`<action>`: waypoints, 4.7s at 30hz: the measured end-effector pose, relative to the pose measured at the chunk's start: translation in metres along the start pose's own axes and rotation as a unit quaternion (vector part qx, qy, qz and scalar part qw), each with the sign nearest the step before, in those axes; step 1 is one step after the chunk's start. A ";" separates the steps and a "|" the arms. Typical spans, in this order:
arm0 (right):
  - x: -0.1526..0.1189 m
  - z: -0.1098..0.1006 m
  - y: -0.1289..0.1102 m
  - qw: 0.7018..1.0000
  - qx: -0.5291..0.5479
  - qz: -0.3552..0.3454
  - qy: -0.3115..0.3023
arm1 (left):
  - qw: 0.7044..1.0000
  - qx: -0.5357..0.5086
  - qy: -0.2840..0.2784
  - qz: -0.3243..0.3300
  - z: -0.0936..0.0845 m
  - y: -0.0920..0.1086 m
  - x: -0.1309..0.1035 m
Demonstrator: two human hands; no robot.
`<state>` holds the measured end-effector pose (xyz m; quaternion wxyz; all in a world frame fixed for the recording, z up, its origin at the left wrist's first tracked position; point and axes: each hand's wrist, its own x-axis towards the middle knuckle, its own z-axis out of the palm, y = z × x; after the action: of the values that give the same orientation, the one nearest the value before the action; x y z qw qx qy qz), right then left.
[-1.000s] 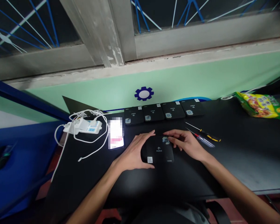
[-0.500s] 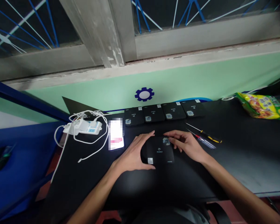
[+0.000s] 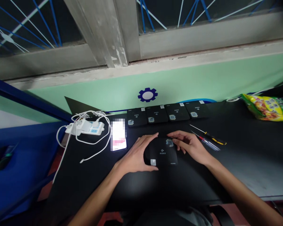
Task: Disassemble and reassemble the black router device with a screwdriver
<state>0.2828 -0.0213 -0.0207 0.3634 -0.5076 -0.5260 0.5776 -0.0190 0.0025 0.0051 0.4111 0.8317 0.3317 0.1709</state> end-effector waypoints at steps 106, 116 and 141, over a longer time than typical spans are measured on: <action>-0.014 0.009 -0.010 0.971 -0.087 -0.205 -0.084 | 0.995 -0.086 0.030 0.043 0.006 -0.004 -0.001; -0.018 0.012 -0.016 0.975 -0.149 -0.155 -0.061 | 0.995 -0.074 0.059 0.038 0.011 0.001 -0.001; -0.004 0.004 -0.009 0.944 -0.239 -0.161 0.163 | 0.998 -0.002 0.010 0.066 0.019 0.002 -0.001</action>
<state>0.2784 -0.0248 -0.0119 0.3998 -0.5756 -0.6569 0.2781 -0.0087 -0.0102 -0.0046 0.3977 0.8491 0.2798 0.2064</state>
